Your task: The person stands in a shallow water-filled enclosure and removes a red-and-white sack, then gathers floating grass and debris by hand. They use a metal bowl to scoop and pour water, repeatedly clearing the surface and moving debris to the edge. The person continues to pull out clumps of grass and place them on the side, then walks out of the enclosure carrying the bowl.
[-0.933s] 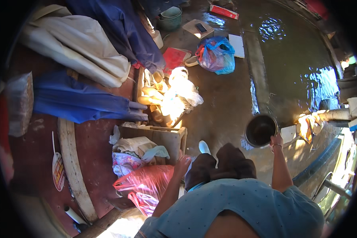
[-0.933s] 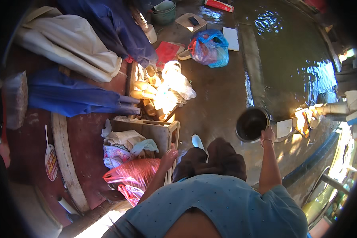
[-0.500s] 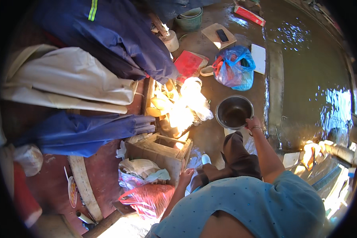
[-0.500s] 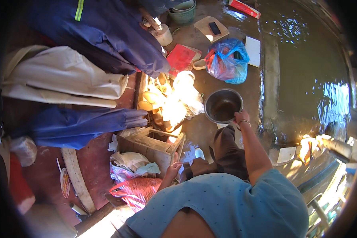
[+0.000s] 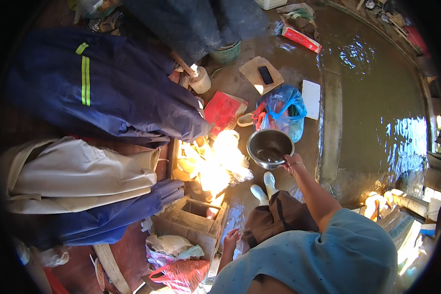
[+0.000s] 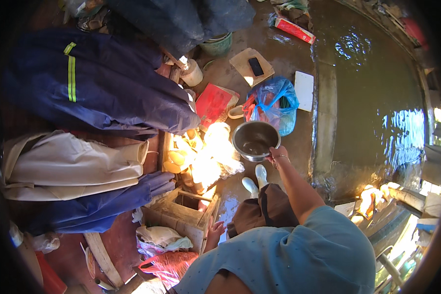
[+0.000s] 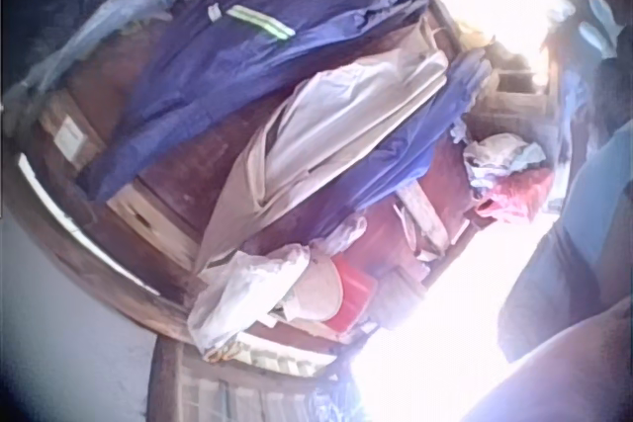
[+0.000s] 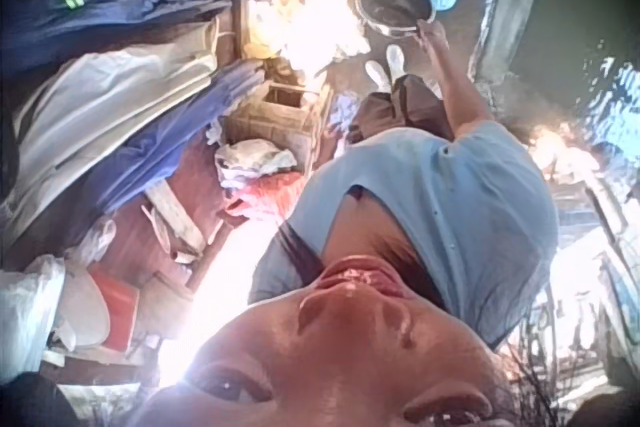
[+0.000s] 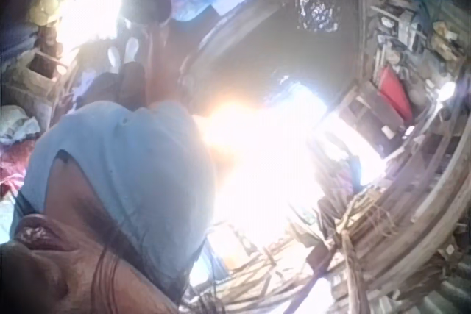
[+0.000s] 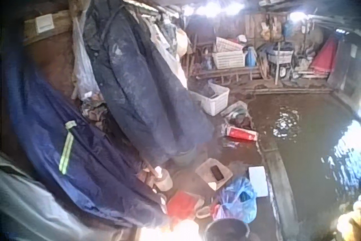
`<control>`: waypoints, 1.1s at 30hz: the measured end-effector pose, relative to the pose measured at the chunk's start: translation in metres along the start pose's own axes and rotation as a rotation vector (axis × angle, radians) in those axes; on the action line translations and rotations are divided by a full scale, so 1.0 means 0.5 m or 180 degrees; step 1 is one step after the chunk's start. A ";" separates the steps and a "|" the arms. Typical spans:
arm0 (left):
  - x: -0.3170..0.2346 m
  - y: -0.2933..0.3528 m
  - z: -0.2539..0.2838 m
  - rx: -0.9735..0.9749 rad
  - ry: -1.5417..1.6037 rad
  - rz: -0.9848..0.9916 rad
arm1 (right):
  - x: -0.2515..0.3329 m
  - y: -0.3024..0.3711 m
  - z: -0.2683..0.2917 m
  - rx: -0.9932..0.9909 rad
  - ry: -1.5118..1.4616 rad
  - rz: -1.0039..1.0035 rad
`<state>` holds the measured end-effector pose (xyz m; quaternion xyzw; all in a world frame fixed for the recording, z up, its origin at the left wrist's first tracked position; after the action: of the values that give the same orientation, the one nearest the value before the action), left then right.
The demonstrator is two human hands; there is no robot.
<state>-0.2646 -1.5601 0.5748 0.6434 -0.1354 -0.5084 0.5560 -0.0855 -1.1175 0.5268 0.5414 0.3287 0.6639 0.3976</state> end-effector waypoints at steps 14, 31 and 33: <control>-0.273 -0.241 -0.070 0.0384 -0.0052 0.0030 | 0.558 -0.478 -0.429 -0.0481 0.2673 0.2573; -0.632 -0.376 -0.288 0.0317 -0.0013 0.0792 | 0.652 -0.683 -0.460 -0.1064 0.1694 0.2985; -0.634 -0.387 -0.288 0.0339 0.0156 0.0832 | 0.606 -0.709 -0.404 -0.1189 0.1842 0.2519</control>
<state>-0.3659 -1.1755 0.5501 0.6611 -0.2312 -0.4079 0.5857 -0.2522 -0.6849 0.3184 0.3385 0.0714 0.9330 0.0992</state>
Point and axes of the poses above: each hand's wrist, its own y-axis away from the middle knuckle, its own z-axis out of the back of the hand, x = y × z, the point moved 3 cm from there along -y, towards the middle knuckle, and after that the axes turned 2 degrees about -x, right-handed, at the moved point
